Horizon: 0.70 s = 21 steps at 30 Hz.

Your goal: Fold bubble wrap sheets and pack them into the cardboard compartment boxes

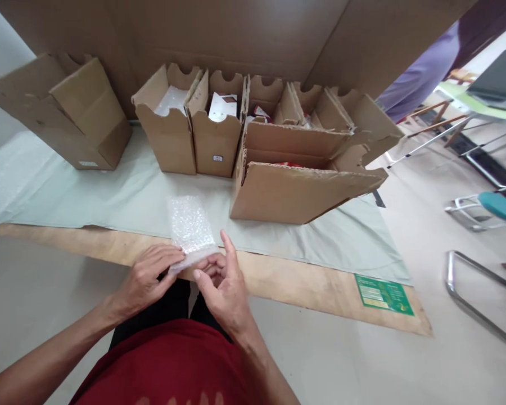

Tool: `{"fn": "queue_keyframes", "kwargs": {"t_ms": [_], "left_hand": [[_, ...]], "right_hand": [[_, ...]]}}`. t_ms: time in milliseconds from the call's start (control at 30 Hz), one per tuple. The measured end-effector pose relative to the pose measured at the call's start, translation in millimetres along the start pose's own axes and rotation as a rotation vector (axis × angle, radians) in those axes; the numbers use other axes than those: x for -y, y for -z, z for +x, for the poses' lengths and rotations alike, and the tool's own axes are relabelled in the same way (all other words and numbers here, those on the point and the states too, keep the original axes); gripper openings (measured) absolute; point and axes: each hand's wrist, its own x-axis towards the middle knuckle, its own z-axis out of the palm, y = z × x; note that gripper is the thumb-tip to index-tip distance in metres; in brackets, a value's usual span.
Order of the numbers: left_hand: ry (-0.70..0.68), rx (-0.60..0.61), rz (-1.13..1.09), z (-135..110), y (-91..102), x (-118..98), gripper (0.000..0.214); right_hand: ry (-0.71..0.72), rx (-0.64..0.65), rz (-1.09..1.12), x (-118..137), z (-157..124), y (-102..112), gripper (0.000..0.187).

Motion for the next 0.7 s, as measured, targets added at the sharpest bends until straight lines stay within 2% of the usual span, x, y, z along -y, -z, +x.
{"fn": "queue_keyframes", "kwargs": {"t_ms": [67,133,233,300,333,433,533,600,700], "left_hand": [[0.114,-0.038,-0.091,6,1.3,3,0.017],[0.232,-0.032,-0.169,12,5.2,3,0.013],[0.405,0.011,-0.254,18,8.5,4,0.014],[0.51,0.026,-0.283,21,6.5,6,0.016],[0.545,0.021,-0.276,22,4.3,7,0.021],[0.541,-0.077,-0.143,22,-5.5,13,0.039],[0.441,-0.186,0.076,21,-15.5,17,0.04],[0.403,-0.183,0.172,21,-19.9,18,0.039],[0.397,-0.128,0.227,23,-22.0,19,0.041]], "right_hand": [[0.122,-0.083,-0.149,1,5,13,0.083],[0.184,-0.11,-0.28,1,16,25,0.086],[0.155,0.052,-0.339,-5,40,31,0.092],[0.108,0.147,-0.321,-11,55,25,0.083],[0.09,0.155,-0.326,-14,62,20,0.078],[0.073,0.071,-0.421,-18,73,5,0.07],[0.096,0.021,-0.535,-19,75,-2,0.07],[0.151,-0.016,-0.612,-20,71,-1,0.067],[0.354,-0.133,-0.736,-18,59,7,0.061]]}}
